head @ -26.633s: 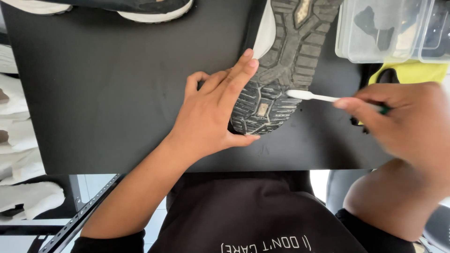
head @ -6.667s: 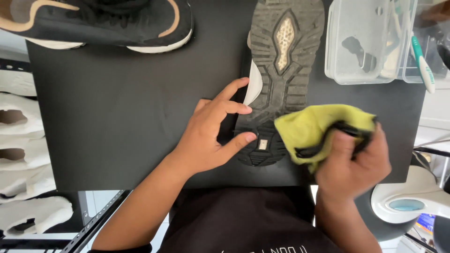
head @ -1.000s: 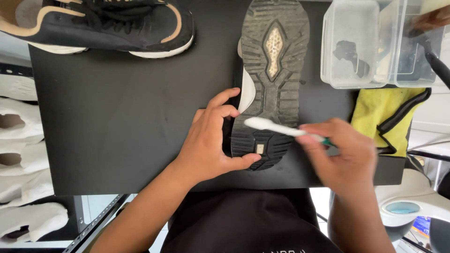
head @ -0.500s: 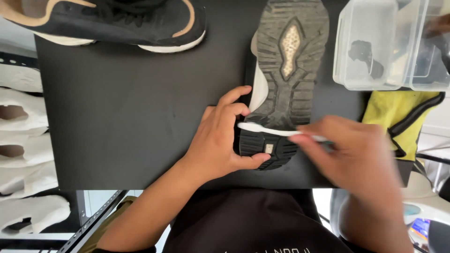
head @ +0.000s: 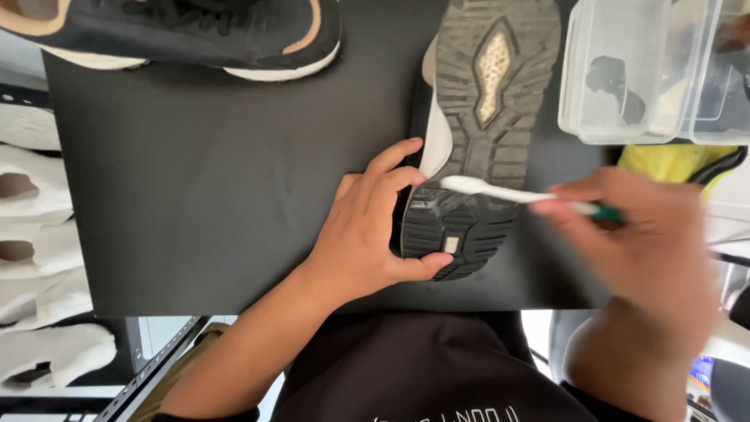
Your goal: The person cleans the sole of a black and beige sneaker using a toothbrush and a yellow cloth. They scrub the tread pattern with the toothbrush, wipe with the cloth, and repeat the process on different sections of the sole.
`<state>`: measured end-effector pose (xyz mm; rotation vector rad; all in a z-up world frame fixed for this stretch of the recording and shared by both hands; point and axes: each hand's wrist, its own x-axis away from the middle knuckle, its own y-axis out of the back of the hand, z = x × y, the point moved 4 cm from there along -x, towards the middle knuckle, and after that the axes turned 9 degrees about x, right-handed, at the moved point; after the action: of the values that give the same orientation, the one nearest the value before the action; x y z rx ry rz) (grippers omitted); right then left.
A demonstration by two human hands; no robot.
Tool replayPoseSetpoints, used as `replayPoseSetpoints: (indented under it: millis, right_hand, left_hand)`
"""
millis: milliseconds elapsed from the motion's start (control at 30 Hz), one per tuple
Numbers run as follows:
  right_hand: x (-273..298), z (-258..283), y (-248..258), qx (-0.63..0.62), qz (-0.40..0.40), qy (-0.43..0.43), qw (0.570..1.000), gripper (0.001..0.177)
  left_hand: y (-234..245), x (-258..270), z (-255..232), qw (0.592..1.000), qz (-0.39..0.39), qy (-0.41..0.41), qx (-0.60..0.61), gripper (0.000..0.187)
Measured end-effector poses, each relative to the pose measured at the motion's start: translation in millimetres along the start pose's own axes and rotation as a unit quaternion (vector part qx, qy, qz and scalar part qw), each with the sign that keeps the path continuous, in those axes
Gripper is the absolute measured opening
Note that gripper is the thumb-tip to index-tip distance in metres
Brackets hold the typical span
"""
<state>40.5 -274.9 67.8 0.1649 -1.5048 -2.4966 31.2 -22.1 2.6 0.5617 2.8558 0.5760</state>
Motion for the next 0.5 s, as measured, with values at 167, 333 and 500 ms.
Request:
replayPoseSetpoints:
  millis: [167, 333, 500]
  right_hand:
    - [2, -4, -1, 0.019, 0.028, -0.01, 0.999, 0.014]
    - [4, -4, 0, -0.021, 0.067, -0.031, 0.997, 0.006]
    - [13, -24, 8, -0.008, 0.089, -0.048, 0.995, 0.015]
  left_hand:
    - [0, -2, 0, 1.0, 0.002, 0.005, 0.007, 0.084]
    - [-2, 0, 2, 1.0, 0.002, -0.003, -0.007, 0.083]
    - [-4, 4, 4, 0.996, 0.008, -0.041, -0.078, 0.083]
